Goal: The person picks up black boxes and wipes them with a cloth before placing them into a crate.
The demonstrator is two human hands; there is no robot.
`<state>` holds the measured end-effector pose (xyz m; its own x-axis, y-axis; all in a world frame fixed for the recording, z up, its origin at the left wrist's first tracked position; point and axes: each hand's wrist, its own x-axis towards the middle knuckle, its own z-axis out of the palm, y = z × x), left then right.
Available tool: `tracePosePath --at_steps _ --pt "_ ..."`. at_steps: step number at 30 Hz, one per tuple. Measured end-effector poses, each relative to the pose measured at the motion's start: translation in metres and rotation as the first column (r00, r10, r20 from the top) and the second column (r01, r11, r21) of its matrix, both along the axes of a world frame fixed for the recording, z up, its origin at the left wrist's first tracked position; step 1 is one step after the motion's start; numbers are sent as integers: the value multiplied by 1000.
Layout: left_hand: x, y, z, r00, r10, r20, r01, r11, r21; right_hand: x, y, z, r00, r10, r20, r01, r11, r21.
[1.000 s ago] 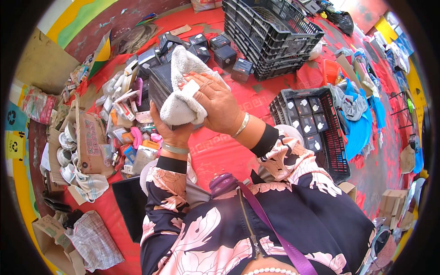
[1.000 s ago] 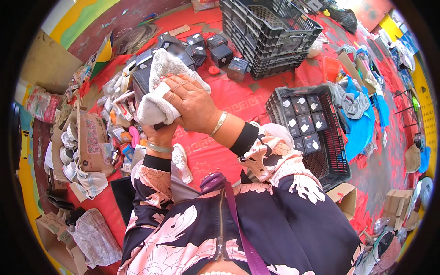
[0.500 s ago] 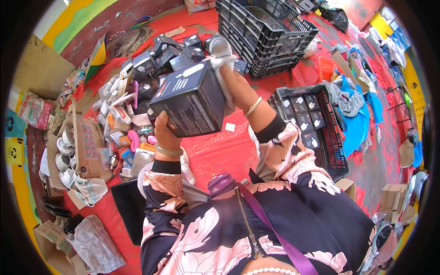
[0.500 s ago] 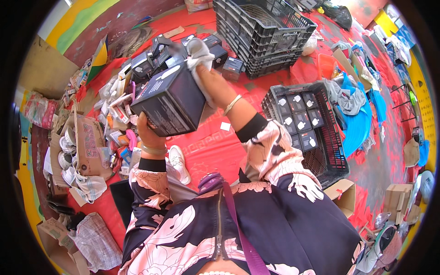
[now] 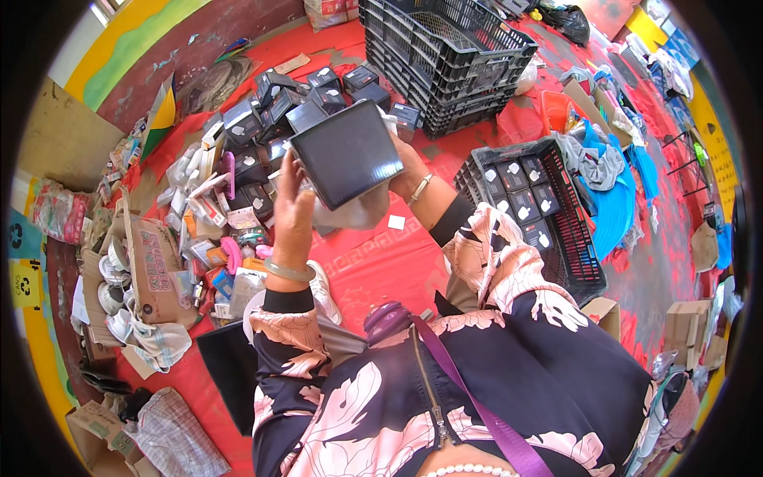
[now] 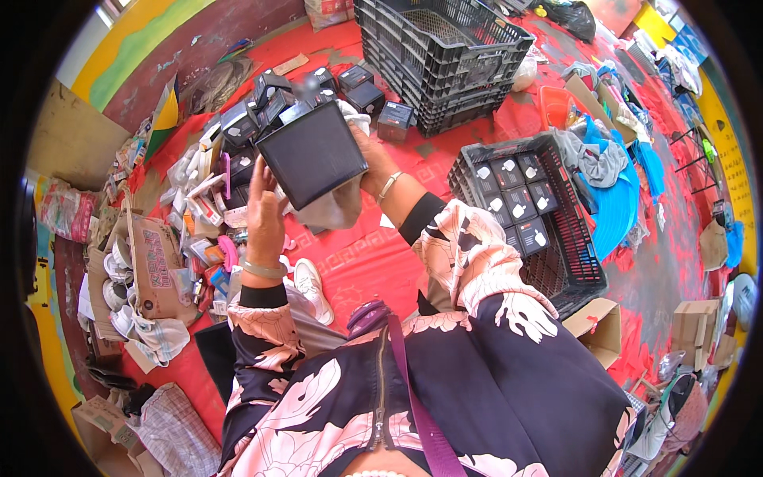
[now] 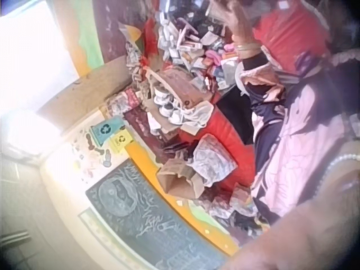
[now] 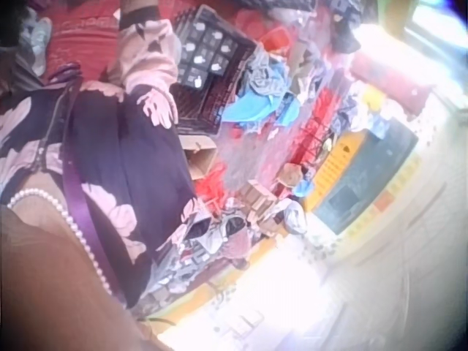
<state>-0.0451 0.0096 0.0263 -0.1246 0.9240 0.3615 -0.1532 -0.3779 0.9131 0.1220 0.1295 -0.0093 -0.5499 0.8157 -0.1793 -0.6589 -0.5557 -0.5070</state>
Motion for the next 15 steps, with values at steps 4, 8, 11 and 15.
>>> tracePosePath --at_steps 4,8,11,15 --pt "7 -4 -2 964 -7 264 86 954 -287 -11 -9 1 951 -193 241 191 981 30" --pt "0 -1 6 882 144 449 160 804 -573 -17 -6 -3 839 -482 252 345 830 437" --pt "-9 1 -5 752 212 624 290 744 -602 -21 -8 -2 744 -622 242 324 653 684" --pt "-3 -1 -9 618 249 746 404 714 -573 -19 -9 2 644 -734 215 232 455 860"
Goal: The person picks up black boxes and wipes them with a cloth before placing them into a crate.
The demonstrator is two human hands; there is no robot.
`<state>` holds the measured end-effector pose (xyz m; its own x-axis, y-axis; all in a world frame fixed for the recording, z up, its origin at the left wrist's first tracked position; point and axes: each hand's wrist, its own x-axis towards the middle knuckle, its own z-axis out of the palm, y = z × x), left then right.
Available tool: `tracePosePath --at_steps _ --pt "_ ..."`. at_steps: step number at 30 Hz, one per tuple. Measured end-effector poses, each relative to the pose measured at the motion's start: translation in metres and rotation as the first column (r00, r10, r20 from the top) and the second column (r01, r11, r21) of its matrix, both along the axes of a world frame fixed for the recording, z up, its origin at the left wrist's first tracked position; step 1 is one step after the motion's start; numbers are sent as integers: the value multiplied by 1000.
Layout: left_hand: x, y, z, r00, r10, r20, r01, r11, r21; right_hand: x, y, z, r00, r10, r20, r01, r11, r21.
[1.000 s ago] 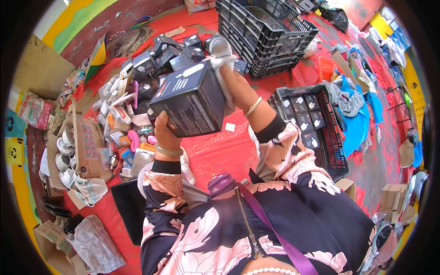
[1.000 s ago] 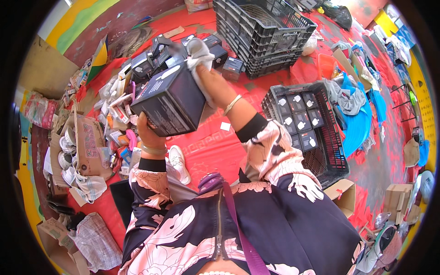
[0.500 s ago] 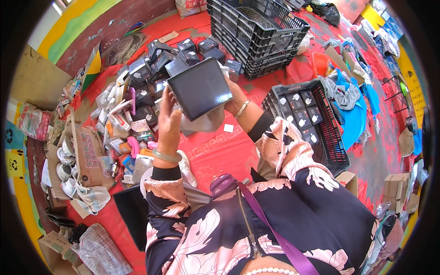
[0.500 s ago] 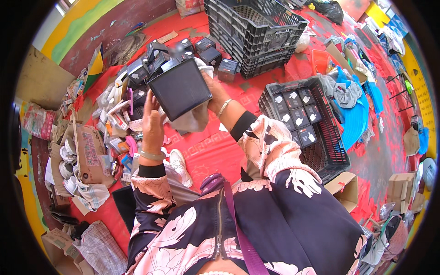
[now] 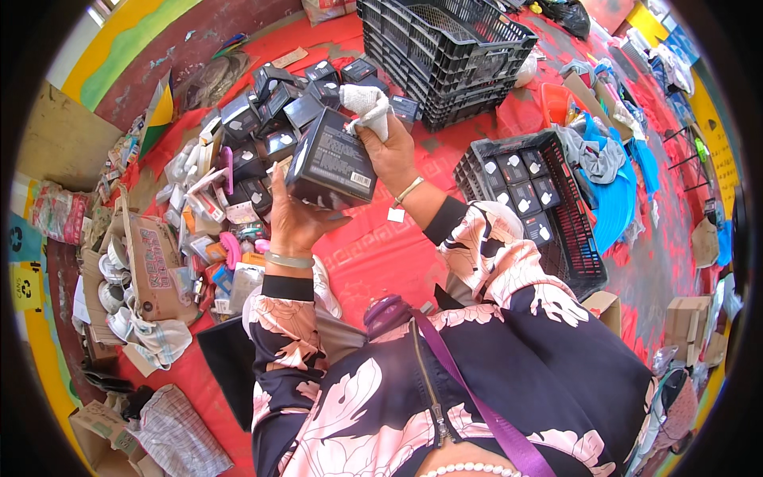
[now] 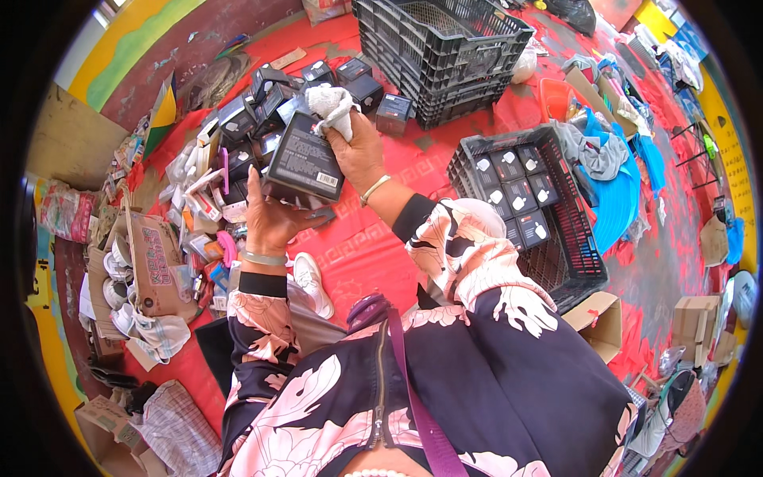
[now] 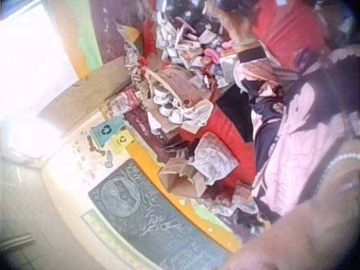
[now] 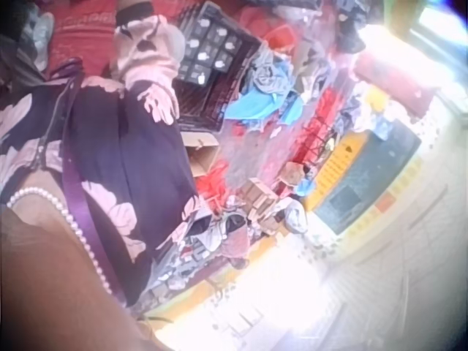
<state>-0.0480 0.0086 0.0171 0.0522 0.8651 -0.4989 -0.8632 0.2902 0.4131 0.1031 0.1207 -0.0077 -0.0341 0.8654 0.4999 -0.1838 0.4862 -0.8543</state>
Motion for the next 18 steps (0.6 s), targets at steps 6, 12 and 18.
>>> tracePosePath --at_steps 6,12,18 --pt "18 -2 8 991 -65 114 37 972 231 2 -14 26 966 113 -232 -111 994 20" --pt "4 -3 -8 958 257 127 -286 870 402 29 -14 54 750 356 -558 -564 784 -259" --pt "-20 -3 -31 915 401 -39 -336 814 474 53 -27 120 659 572 -488 -612 785 93"
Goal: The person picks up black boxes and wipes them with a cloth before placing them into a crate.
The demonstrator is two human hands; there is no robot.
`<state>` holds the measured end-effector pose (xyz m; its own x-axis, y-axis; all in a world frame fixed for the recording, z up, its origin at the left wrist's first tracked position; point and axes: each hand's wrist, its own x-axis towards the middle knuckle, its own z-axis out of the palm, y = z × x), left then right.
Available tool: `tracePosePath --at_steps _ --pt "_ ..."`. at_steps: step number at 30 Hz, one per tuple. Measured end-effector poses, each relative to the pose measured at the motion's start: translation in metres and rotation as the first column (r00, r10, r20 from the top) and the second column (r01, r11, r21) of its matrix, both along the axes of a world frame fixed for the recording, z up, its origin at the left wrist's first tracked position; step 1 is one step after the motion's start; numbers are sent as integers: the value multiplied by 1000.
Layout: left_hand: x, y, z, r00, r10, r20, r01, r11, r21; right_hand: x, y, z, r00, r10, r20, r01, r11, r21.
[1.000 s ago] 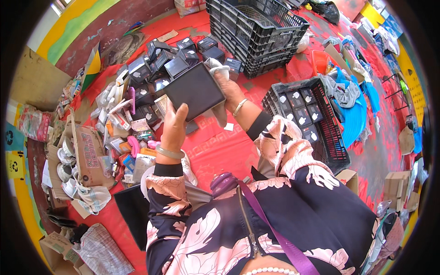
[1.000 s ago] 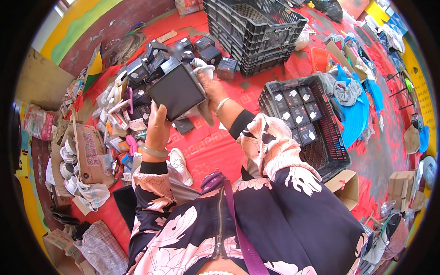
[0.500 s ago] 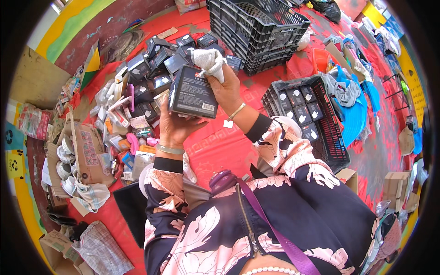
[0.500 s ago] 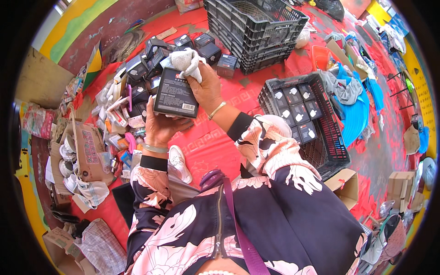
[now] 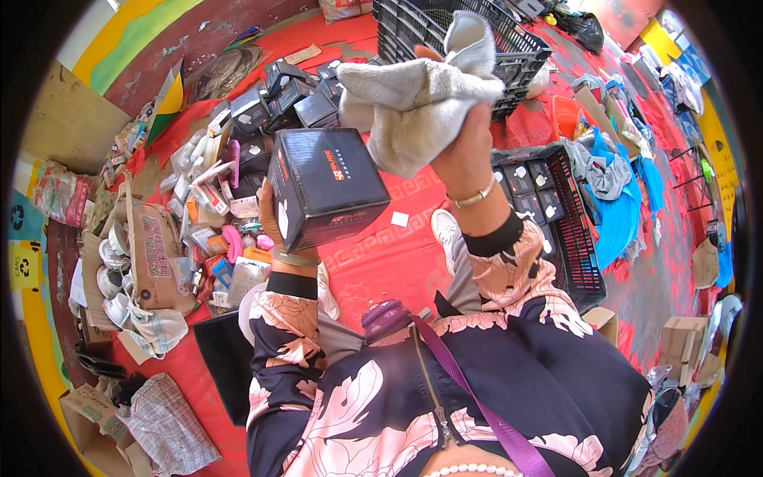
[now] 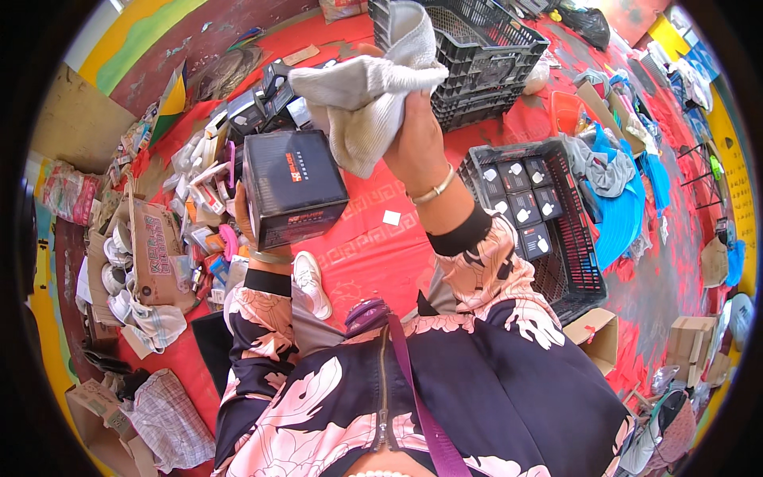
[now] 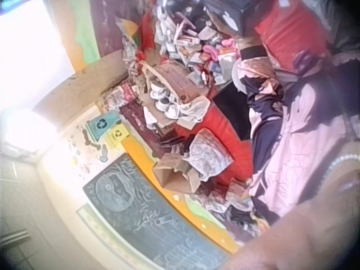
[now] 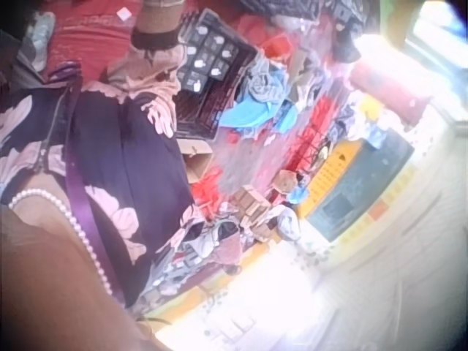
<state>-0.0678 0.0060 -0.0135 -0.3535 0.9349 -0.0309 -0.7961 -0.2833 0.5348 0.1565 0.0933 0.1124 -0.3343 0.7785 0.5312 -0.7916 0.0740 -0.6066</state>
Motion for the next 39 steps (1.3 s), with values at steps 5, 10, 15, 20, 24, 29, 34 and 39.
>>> tracePosePath --at_steps 5,10,15,20,24,29,34,39 --pt "31 -8 42 994 -103 49 101 994 40 -23 -36 -2 684 -535 496 -103 603 791" --pt "24 -11 33 973 -209 102 202 977 71 -37 -30 -15 749 -373 548 -195 666 720" --pt "6 -9 5 985 -163 53 165 986 -33 -32 -6 -31 654 -359 665 -100 831 547" --pt "-4 -10 -4 991 -128 36 127 992 17 -17 45 -88 472 -263 841 -4 954 300" --pt "-14 -3 -27 999 29 -30 -27 998 58 -6 52 -101 586 -164 794 216 975 42" --pt "-9 3 -37 434 325 -840 -318 928 195 -13 48 -65 983 76 165 0 908 -419" --pt "17 6 -35 -465 333 -820 -250 840 482 -45 21 -81 622 -32 782 159 984 -86" --pt "9 12 -51 -384 311 -869 -300 849 436 -66 -12 -66 862 214 460 23 890 -456"
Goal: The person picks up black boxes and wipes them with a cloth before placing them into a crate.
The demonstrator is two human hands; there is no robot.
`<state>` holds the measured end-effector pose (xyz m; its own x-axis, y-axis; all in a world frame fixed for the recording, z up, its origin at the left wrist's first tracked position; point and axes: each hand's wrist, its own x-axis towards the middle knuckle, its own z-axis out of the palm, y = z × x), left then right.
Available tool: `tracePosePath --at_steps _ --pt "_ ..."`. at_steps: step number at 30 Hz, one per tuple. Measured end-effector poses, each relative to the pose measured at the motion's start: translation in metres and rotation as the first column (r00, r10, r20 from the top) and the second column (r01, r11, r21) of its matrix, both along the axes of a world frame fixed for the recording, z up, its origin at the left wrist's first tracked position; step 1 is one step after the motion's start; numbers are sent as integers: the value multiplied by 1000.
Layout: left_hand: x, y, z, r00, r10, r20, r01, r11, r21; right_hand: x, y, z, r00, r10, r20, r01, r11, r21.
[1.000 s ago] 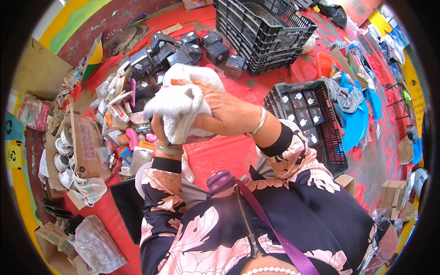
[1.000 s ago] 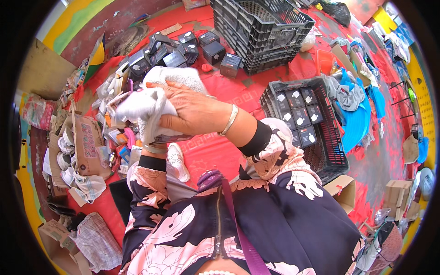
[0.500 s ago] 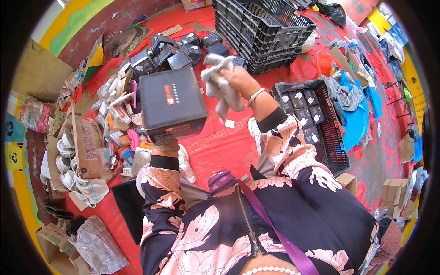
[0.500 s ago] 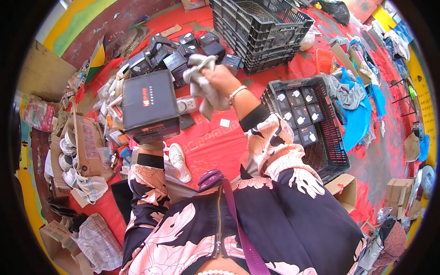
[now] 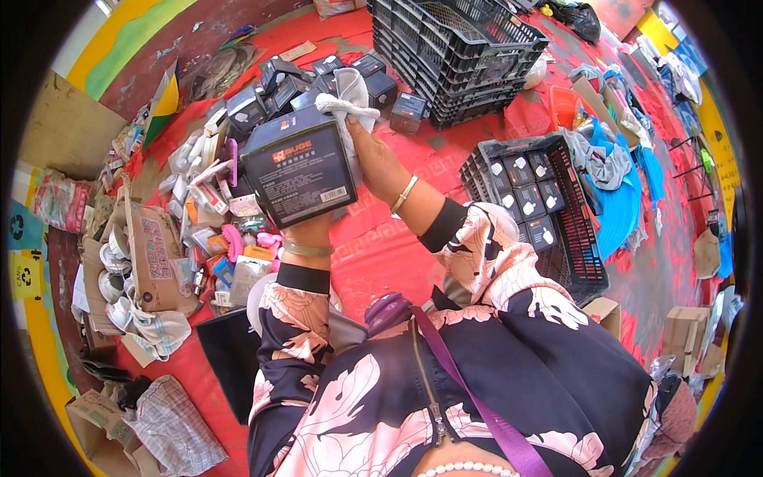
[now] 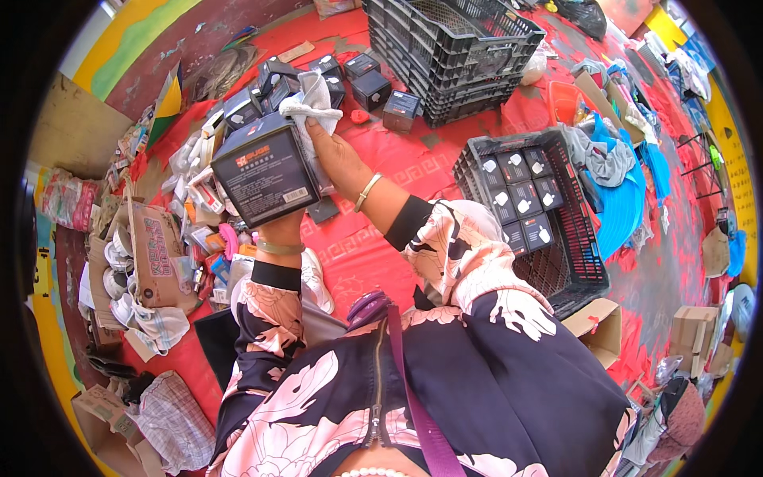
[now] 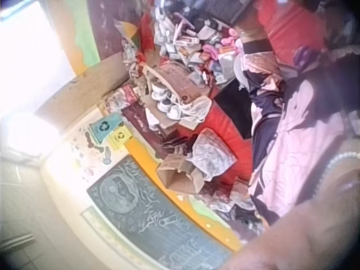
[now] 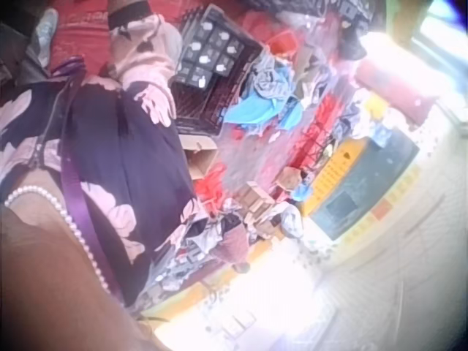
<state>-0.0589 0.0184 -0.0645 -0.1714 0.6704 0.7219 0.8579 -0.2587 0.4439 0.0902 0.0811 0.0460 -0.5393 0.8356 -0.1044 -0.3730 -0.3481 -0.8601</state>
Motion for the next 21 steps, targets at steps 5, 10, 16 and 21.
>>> tracePosePath --at_steps 5,10,16,21 --pt "-15 17 6 206 -368 907 397 878 267 -3 -14 -24 1000 -19 12 18 997 76" --pt "-23 14 35 -721 -458 520 93 680 728 -4 -36 -40 989 -55 140 -13 897 442" --pt "-24 0 53 -593 -507 626 95 728 679 23 -38 -35 805 -280 523 -226 671 706" --pt "-31 2 20 -642 -498 583 226 604 765 53 35 -44 994 -59 90 40 979 202"
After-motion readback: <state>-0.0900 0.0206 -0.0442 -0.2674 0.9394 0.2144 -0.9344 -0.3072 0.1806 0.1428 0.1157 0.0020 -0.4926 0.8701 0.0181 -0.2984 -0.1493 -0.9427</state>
